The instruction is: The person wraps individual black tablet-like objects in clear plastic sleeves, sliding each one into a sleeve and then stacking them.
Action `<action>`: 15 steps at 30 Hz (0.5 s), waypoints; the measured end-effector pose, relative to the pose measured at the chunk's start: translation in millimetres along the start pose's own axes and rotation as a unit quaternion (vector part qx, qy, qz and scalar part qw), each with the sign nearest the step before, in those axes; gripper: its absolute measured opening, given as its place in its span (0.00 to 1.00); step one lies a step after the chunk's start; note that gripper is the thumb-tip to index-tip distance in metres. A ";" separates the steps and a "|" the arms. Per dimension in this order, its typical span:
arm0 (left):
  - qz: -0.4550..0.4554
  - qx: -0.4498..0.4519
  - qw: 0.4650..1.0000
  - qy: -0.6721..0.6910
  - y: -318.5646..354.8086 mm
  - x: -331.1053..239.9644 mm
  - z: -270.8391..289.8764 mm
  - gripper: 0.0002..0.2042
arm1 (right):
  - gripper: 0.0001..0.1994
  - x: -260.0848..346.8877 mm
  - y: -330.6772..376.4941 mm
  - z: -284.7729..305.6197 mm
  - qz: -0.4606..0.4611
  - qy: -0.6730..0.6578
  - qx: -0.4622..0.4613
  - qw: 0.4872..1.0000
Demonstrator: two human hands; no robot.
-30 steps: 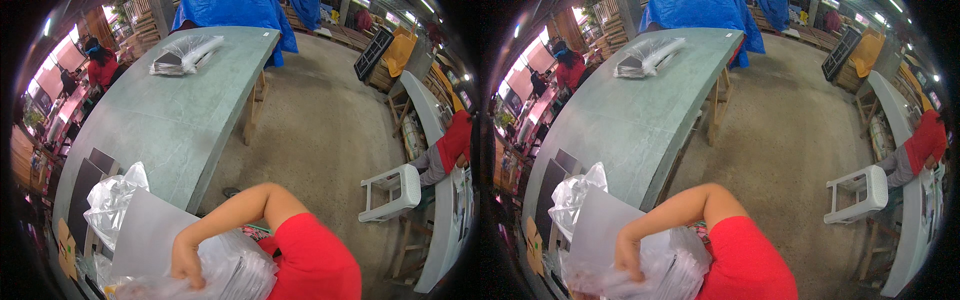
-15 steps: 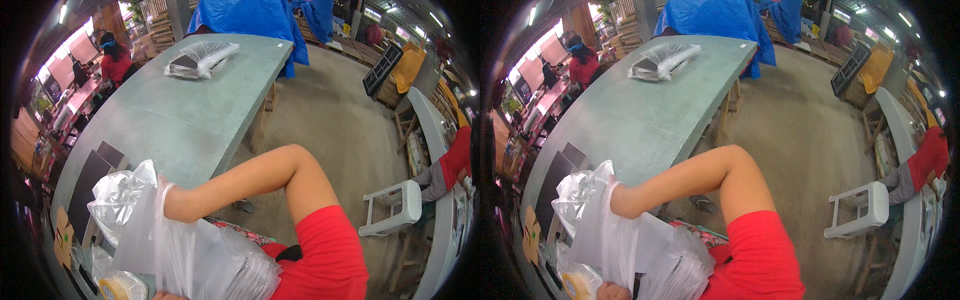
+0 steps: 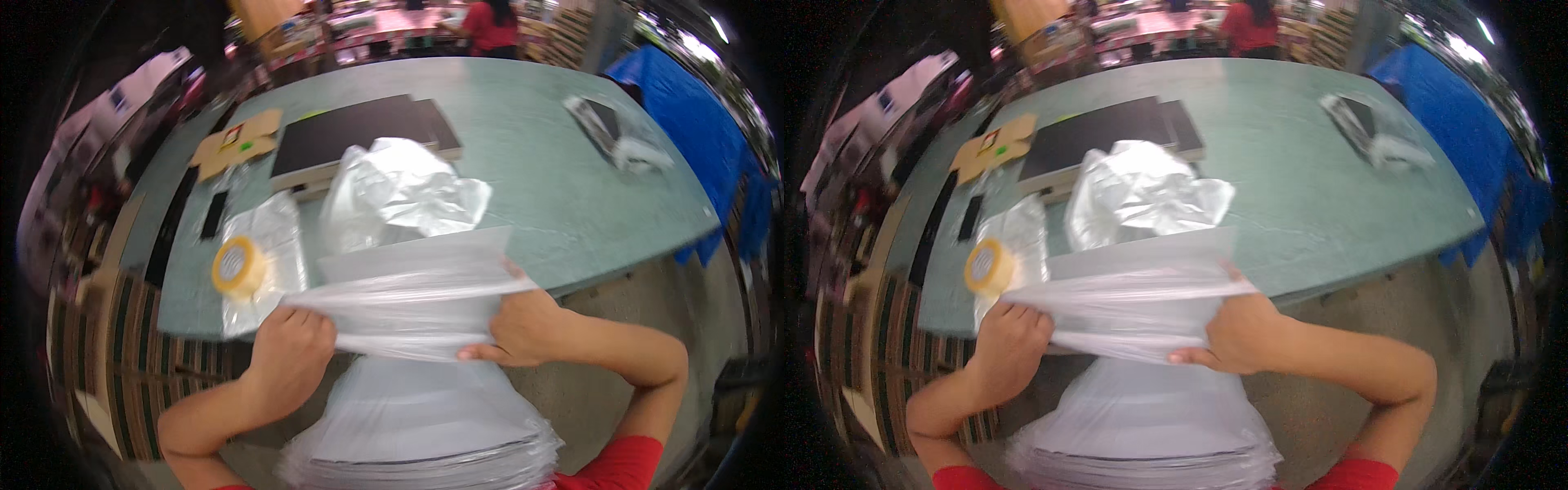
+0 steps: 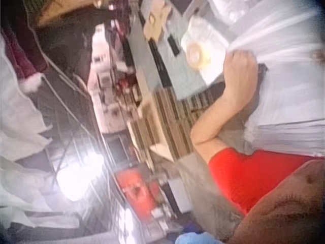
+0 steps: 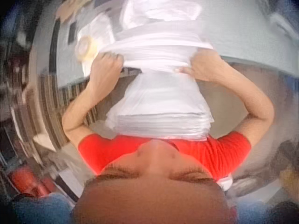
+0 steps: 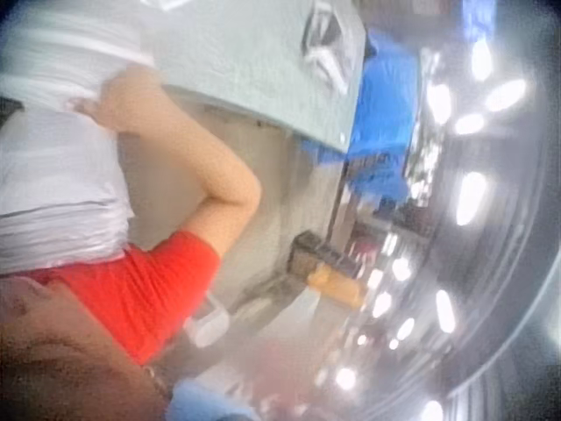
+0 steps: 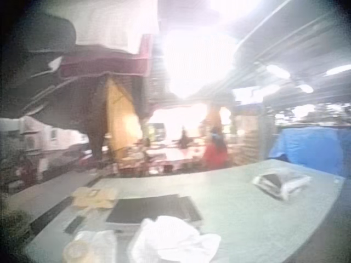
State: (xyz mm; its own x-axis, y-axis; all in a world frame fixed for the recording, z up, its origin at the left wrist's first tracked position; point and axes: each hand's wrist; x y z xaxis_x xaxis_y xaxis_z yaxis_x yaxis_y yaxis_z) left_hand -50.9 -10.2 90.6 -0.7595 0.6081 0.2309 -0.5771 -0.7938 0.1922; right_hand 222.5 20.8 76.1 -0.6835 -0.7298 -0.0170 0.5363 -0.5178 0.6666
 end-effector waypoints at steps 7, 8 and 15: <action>-0.017 0.077 0.988 0.133 16.1 14.4 -58.1 0.04 | 0.08 6.7 2.4 19.7 0.208 -0.335 -0.107 0.913; -0.115 0.104 0.959 0.238 23.4 0.3 -65.8 0.04 | 0.06 -10.0 0.6 26.5 0.060 -0.338 -0.186 0.921; 0.358 -0.263 0.809 0.385 7.5 58.3 -71.6 0.05 | 0.21 -13.0 -41.1 -24.9 -0.003 -0.317 -0.531 0.785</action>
State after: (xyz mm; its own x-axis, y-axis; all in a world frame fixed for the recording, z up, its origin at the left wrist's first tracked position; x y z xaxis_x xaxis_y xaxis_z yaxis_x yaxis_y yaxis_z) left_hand -121.0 18.4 37.2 -0.8010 -0.0370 -0.5975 0.1989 -0.9578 -0.2074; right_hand 221.7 40.4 30.4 -0.6153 -0.5315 0.5822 0.4129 -0.8464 -0.3364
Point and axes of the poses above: each hand's wrist, its own y-axis away from the middle knuckle, its own z-axis out of the back of the hand, x = y × z, and after that the axes turned 13 degrees about x, right-handed
